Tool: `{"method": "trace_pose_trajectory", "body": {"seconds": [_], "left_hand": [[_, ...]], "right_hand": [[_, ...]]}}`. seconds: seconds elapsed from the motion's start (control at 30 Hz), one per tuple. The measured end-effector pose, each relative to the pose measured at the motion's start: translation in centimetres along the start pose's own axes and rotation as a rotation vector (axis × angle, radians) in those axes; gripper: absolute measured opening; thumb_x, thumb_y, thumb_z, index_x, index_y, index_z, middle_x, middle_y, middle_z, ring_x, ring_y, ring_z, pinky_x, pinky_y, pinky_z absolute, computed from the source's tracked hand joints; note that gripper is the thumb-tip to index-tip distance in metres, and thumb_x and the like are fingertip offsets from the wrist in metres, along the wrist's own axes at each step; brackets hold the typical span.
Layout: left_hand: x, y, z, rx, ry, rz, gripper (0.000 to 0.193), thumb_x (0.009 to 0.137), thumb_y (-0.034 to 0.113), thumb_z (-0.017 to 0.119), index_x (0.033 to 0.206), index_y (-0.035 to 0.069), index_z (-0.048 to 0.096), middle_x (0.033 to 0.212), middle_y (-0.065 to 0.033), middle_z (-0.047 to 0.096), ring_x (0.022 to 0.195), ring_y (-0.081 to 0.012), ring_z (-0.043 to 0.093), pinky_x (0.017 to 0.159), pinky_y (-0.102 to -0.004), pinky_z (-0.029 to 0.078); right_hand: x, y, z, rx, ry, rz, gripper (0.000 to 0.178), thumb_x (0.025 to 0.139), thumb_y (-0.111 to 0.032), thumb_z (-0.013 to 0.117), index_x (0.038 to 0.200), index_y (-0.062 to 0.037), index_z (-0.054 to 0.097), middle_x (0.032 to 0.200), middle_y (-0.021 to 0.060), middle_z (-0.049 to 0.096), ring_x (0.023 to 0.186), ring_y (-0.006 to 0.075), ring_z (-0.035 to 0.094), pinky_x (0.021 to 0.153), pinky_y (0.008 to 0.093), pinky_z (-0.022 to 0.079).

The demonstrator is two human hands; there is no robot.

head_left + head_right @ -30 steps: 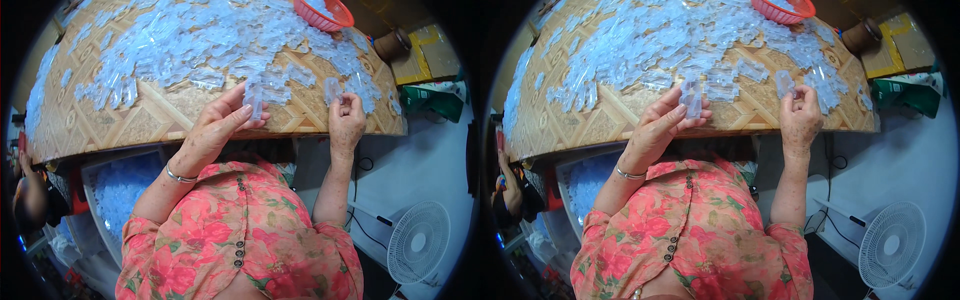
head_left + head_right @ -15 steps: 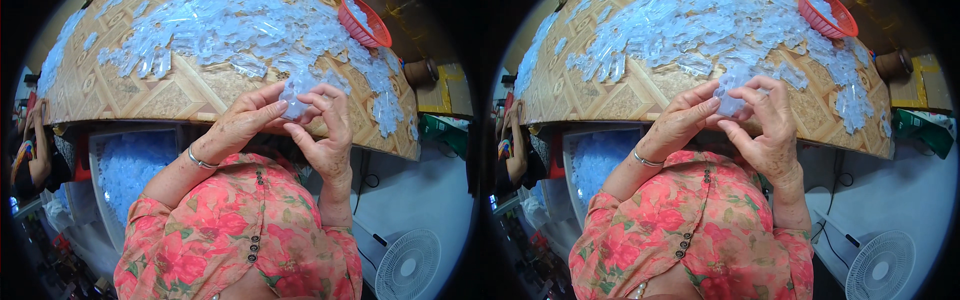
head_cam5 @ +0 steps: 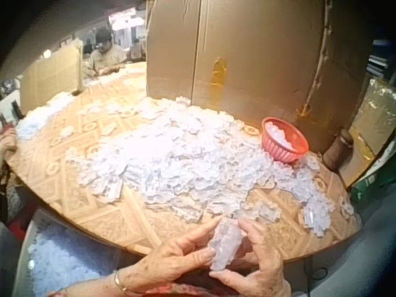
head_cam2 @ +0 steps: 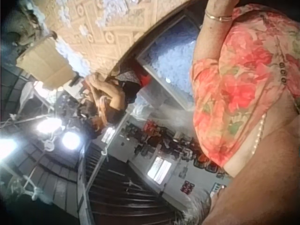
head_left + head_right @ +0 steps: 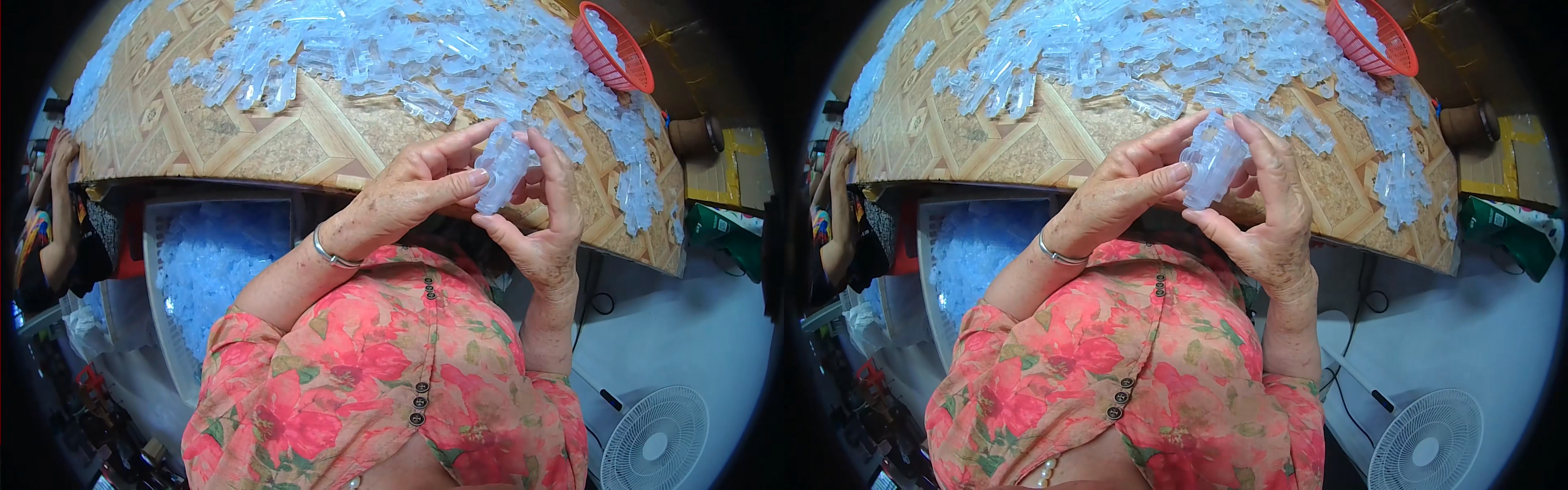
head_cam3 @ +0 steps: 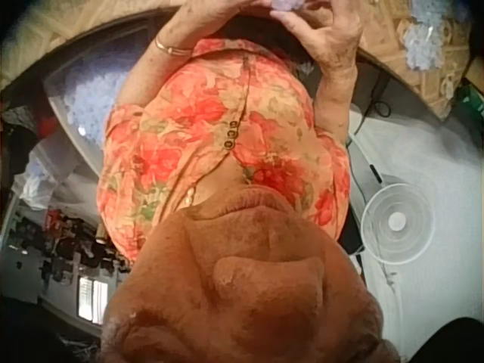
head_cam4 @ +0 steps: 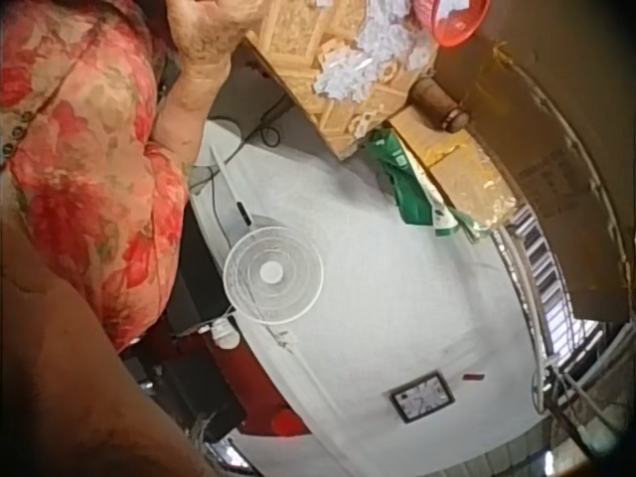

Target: The person repeatedly picks small transparent plastic components from a table, snaps them together by hand, and places the assembled units back on the table. The workspace is a patterned wooden table with many loose parts and a red basket nearby.

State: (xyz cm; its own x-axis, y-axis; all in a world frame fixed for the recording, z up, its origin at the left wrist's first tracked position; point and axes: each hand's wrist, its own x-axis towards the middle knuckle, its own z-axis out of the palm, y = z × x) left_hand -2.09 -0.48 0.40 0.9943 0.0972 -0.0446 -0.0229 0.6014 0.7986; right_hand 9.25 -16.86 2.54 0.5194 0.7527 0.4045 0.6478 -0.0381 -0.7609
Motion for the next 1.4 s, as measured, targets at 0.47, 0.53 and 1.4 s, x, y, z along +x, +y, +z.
{"method": "trace_pose_trajectory", "body": {"seconds": [0.47,0.53,1.4], "left_hand": [[-0.4,0.7,0.7,0.089,-0.038,0.048,0.052,0.102,0.025,0.057,0.149,0.009,0.042,0.136,-0.0061,0.056,0.118,-0.014,0.057,0.093,-0.0299,0.053],[-0.4,0.8,0.7,0.116,-0.01,0.04,0.052,0.102,0.024,0.056,0.149,0.009,0.042,0.136,-0.0058,0.056,0.116,-0.0139,0.058,0.091,-0.0293,0.055],[-0.5,0.8,0.5,0.126,-0.033,0.1,0.051,0.103,0.014,0.052,0.15,0.008,0.037,0.128,-0.0134,0.06,0.115,-0.0228,0.063,0.091,-0.0338,0.057]], "right_hand": [[0.1,0.3,0.4,-0.003,0.04,-0.017,0.086,0.062,-0.005,0.086,0.14,-0.0086,0.05,0.139,0.0104,0.052,0.086,0.0137,0.06,0.068,0.0253,0.053],[-0.1,0.4,0.5,0.012,0.039,0.008,0.087,0.062,-0.005,0.086,0.141,-0.0087,0.049,0.139,0.0108,0.052,0.087,0.0141,0.061,0.068,0.0256,0.053],[-0.4,1.7,2.1,0.027,0.089,-0.121,0.079,0.073,-0.006,0.082,0.142,-0.0075,0.044,0.145,0.017,0.049,0.121,0.0243,0.058,0.07,0.0255,0.054]]}}
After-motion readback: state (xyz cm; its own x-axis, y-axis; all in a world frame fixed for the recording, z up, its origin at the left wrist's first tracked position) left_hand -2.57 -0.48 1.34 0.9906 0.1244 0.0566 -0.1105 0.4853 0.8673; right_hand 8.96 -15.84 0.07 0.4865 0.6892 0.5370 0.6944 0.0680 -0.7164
